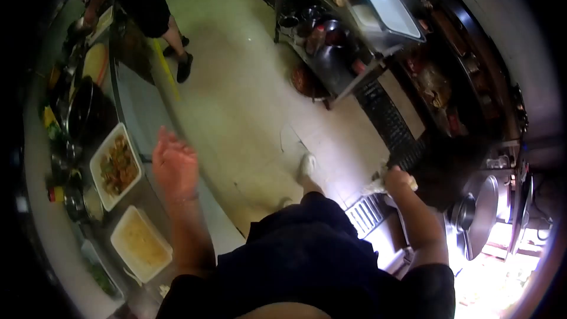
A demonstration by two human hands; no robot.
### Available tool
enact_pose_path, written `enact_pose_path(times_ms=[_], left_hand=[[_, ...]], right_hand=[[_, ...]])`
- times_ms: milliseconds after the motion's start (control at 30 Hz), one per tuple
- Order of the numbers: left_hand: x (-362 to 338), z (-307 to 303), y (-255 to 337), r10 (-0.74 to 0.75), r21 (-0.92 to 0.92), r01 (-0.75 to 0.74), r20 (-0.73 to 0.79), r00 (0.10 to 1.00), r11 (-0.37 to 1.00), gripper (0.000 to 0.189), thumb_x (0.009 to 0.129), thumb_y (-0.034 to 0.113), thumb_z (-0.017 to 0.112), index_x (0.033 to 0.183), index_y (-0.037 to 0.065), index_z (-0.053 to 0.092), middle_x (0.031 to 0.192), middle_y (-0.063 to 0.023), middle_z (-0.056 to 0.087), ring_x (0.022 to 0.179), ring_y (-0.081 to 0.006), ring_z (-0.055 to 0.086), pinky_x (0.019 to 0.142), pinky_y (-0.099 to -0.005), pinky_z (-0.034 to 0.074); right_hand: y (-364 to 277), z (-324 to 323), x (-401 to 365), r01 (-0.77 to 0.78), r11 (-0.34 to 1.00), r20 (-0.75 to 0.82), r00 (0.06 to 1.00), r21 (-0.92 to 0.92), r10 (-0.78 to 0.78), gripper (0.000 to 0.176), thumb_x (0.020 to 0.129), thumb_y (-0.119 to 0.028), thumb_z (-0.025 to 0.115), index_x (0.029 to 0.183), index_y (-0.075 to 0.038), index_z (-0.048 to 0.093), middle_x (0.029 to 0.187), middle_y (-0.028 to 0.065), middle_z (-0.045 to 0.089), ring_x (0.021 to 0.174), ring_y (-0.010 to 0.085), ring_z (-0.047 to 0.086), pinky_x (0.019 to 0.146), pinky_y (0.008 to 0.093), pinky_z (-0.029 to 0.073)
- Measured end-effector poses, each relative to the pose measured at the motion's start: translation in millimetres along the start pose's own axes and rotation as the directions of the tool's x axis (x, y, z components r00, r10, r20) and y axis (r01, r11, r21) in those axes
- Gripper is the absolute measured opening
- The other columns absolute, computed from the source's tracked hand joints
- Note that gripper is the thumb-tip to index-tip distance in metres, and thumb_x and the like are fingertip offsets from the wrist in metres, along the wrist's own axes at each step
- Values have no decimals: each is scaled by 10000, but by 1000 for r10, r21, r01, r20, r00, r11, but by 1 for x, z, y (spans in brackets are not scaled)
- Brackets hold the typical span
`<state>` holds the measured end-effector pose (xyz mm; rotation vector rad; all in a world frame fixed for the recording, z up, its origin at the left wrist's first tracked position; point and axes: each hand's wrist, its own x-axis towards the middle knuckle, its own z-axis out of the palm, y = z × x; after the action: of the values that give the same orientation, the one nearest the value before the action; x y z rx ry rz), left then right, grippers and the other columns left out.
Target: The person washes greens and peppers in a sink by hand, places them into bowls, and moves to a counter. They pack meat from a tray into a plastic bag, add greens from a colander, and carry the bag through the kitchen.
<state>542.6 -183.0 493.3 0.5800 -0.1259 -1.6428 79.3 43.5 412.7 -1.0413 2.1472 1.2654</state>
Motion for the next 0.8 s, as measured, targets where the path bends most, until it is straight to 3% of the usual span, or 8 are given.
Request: enact_pose_path(times_ms=[267, 300, 367, 400, 467, 533, 667, 800], left_hand=[[176, -198, -28, -54, -344, 92, 118, 992, 934, 112, 881, 151, 503, 797, 109, 564, 737, -25, 589, 660, -148, 550, 583, -290, 459], [165, -206, -31, 11, -242, -65, -219, 976, 968, 104, 866, 165, 502, 800, 109, 559, 727, -18, 570, 646, -150, 523, 585, -293, 447], [140, -192, -38, 79, -18, -140, -752, 654, 990, 111, 837, 200, 497, 787, 106, 528, 712, -7, 543, 614, -155, 481, 585, -287, 419], [125, -224, -44, 137, -14, -211, -716, 685, 977, 137, 878, 227, 450, 781, 131, 437, 735, -12, 522, 577, -129, 428, 521, -261, 353], [108, -228, -58, 97, -28, -320, -925, 367, 947, 114, 883, 221, 434, 810, 135, 451, 695, -19, 467, 576, -156, 428, 535, -278, 367], [84, -253, -87, 214, 157, -257, -954, 211, 954, 88, 886, 210, 428, 829, 151, 457, 656, -24, 404, 581, -162, 427, 549, -287, 390], [123, -236, -114, 166, 166, 2, -986, 14, 986, 113, 896, 232, 424, 816, 156, 446, 660, -23, 409, 558, -166, 425, 490, -287, 374], [283, -228, -76, 93, 116, 119, -978, 188, 986, 140, 905, 254, 420, 802, 161, 436, 665, -22, 414, 536, -169, 423, 431, -286, 358]], right_hand=[[-150, -296, 148, 448, 869, -263, 830, -213, -492, 389, 814, -187, 627, 1199, -216, 579, 1228, 111, 513, 1125, 315, 542, 798, 458, 498], [-169, -338, 170, 514, 814, -306, 755, -271, -580, 400, 795, -171, 643, 1190, -197, 583, 1217, 115, 521, 1106, 316, 551, 799, 456, 500], [-195, -418, 196, 578, 694, -373, 586, -429, -719, 325, 761, -144, 660, 1083, -138, 623, 1146, 134, 551, 1031, 313, 589, 764, 416, 518], [-206, -471, 202, 569, 639, -415, 486, -517, -769, 243, 745, -135, 663, 985, -99, 659, 1086, 150, 574, 974, 307, 617, 729, 379, 534], [-234, -569, 228, 553, 565, -385, 416, -612, -824, 271, 709, -92, 656, 980, -73, 654, 1055, 159, 584, 944, 306, 627, 711, 379, 538], [-249, -669, 238, 500, 521, -432, 291, -691, -853, 278, 691, -76, 633, 968, -57, 652, 1013, 180, 604, 919, 304, 634, 699, 387, 539], [-278, -859, 280, 445, 693, -567, 400, -567, -720, 368, 697, -72, 629, 1061, -79, 584, 1041, 214, 579, 920, 336, 626, 706, 409, 528], [-278, -1027, 337, 333, 802, -640, 483, -497, -597, 640, 620, -42, 749, 1196, -135, 485, 1120, 171, 531, 957, 323, 619, 727, 401, 524]])
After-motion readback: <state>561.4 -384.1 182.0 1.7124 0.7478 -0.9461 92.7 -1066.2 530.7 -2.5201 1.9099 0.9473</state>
